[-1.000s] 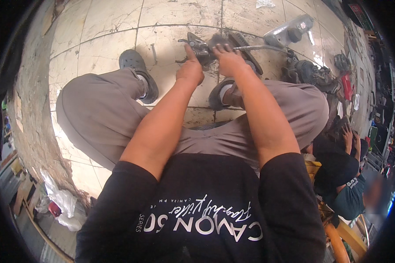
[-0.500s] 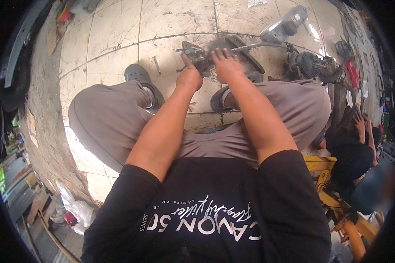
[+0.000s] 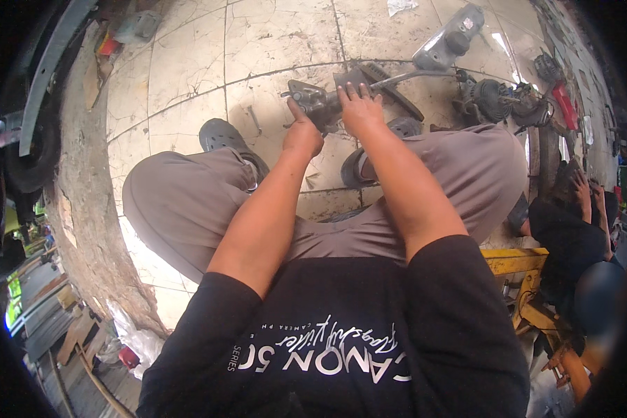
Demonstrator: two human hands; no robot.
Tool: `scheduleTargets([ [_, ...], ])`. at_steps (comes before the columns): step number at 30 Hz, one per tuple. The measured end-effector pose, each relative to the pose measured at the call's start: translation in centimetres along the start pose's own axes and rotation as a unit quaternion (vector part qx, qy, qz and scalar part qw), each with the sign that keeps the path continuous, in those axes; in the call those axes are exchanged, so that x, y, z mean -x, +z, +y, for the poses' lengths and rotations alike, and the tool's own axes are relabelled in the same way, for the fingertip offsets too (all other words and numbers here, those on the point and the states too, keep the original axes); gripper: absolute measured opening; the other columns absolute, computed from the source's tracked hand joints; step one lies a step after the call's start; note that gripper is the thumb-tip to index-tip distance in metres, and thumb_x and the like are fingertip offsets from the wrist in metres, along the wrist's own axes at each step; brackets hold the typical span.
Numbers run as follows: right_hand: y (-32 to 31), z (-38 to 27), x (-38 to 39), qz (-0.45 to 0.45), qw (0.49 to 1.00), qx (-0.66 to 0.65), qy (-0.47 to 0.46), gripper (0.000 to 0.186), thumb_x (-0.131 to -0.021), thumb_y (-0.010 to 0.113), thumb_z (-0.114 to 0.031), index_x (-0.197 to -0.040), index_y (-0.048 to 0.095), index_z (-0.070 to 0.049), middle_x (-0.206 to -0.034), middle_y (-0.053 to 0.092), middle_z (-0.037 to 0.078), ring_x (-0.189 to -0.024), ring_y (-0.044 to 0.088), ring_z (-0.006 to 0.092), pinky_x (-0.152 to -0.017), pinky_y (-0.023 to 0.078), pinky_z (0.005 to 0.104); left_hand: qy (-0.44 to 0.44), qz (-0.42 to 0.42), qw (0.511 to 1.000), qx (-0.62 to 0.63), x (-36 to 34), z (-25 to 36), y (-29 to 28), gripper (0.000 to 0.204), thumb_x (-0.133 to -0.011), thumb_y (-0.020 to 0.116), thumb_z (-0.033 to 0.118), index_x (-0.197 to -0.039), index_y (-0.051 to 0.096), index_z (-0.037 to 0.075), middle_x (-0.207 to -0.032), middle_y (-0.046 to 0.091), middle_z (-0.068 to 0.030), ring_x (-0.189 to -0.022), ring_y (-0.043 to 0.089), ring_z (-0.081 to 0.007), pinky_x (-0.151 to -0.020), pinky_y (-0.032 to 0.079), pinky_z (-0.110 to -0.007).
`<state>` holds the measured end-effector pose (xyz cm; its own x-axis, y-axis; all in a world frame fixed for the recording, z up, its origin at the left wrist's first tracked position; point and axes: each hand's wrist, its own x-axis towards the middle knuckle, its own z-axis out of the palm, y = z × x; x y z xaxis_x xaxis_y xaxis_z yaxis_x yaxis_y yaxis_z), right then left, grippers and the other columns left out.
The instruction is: The person sits on the floor and uses a sanding block to smooth the surface of a metal mechanical component. They hold the part with one hand and rub the sanding block against it with the other, focusing on specific areas of the metal surface.
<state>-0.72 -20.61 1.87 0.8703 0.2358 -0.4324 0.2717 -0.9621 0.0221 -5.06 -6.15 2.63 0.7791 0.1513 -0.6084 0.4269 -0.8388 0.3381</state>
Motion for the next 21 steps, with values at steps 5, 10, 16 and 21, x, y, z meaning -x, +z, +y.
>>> scheduleTargets([
  [5,0.6,-1.0,0.7,-0.016,0.991,0.056,-0.122,0.067,-0.088,0.053,-0.015,-0.15,0.028,-0.019,-0.159,0.022,0.001,-0.146,0.021,0.0273,-0.108,0.03,0.0585,-0.004,-0.008,1.0,0.005,-0.2,-0.1,-0.1,0.109,-0.084,0.061,0.013,-0.139,-0.031,-0.005,-0.116,0.061,-0.0293,-0.1,0.065,-0.0381,-0.089,0.05,-0.042],
  [10,-0.7,-1.9,-0.1,-0.01,0.994,0.062,-0.086,0.068,-0.09,0.053,-0.018,-0.151,0.025,-0.02,-0.159,0.021,-0.001,-0.147,0.018,0.0258,-0.11,0.028,0.0583,0.017,-0.025,1.0,-0.002,-1.5,-1.2,0.7,0.111,-0.084,0.063,0.017,-0.14,-0.03,-0.005,-0.115,0.062,-0.0285,-0.096,0.066,-0.0368,-0.086,0.052,-0.04],
  [16,-0.5,-1.2,-2.1,-0.055,0.996,-0.021,-0.069,0.072,-0.09,0.058,-0.029,-0.152,0.023,-0.019,-0.159,0.019,0.0,-0.147,0.013,0.0286,-0.109,0.029,0.0601,0.012,-0.17,0.98,0.1,-2.0,-1.7,-9.1,0.094,-0.081,0.072,0.029,-0.147,0.016,-0.007,-0.116,0.062,-0.0262,-0.097,0.066,-0.0328,-0.084,0.053,-0.038],
  [21,-0.4,-2.8,-0.4,-0.038,0.997,0.029,-0.067,0.068,-0.092,0.054,-0.028,-0.152,0.023,-0.016,-0.159,0.019,0.001,-0.147,0.015,0.0292,-0.109,0.027,0.0625,0.077,-0.051,0.994,0.066,-3.1,-3.6,-3.5,0.114,-0.077,0.077,0.028,-0.147,-0.007,-0.006,-0.122,0.058,-0.029,-0.113,0.06,-0.0356,-0.097,0.047,-0.038],
])
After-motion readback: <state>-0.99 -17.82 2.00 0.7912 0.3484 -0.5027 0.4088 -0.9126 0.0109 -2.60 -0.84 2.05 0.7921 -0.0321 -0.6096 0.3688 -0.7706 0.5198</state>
